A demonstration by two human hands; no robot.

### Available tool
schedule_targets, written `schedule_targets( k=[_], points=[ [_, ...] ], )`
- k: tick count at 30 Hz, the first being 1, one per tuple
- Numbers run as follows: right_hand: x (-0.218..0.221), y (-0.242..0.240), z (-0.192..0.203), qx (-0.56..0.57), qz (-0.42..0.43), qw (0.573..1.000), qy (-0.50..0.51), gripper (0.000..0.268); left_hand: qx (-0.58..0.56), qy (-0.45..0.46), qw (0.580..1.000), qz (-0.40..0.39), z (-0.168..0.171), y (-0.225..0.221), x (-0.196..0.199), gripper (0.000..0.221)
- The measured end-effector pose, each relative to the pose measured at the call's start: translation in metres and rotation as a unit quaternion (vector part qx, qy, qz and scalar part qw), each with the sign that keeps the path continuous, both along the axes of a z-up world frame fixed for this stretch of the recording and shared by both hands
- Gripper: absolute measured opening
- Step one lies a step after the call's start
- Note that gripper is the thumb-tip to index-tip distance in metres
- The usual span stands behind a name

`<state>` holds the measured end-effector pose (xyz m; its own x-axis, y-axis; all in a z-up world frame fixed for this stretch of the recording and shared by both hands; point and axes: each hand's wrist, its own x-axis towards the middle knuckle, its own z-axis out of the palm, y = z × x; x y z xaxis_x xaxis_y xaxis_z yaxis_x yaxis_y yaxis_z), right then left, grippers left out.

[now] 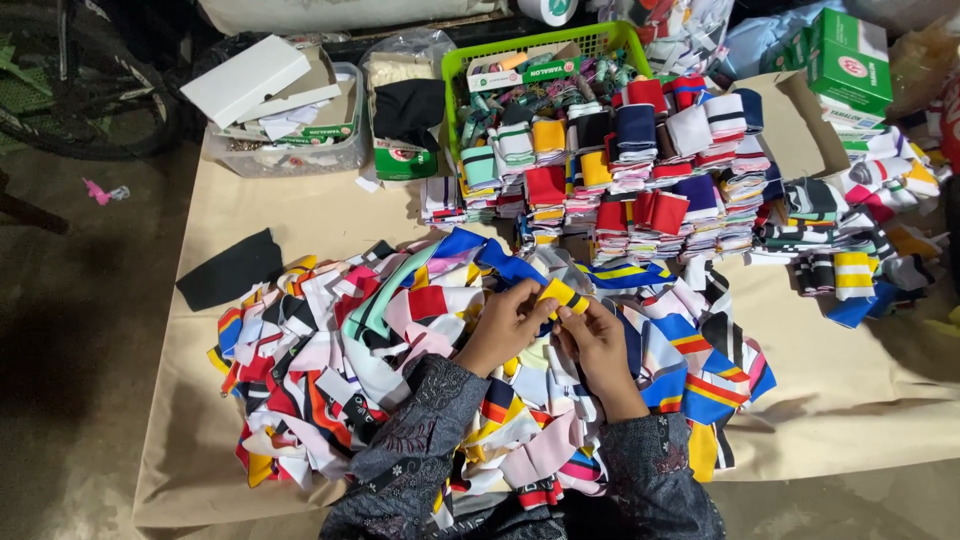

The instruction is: A person is inspecting individual fabric strips for quality and stacking them into organized piles on a work table.

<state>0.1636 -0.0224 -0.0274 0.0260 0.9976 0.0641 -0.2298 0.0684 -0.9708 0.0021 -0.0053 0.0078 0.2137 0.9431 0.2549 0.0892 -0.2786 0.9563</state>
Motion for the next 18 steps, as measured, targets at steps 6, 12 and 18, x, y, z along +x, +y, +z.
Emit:
schedule_targets(
  k=[6, 12, 18],
  points=[
    [0.001, 0.0, -0.004, 0.009, 0.0, 1.0, 0.012, 0.016, 0.013, 0.006, 1.0, 0.007, -0.005, 0.003, 0.0, 0.026],
    [-0.011, -0.007, 0.019, 0.008, -0.055, 0.998, 0.003, 0.015, -0.031, -0.083, 0.996, -0.01, -0.006, 0.001, 0.003, 0.016],
    [-0.051, -0.014, 0.047, -0.023, -0.115, 0.993, -0.015, 0.018, -0.044, -0.128, 0.984, 0.118, 0.025, -0.015, -0.004, 0.028]
  ],
)
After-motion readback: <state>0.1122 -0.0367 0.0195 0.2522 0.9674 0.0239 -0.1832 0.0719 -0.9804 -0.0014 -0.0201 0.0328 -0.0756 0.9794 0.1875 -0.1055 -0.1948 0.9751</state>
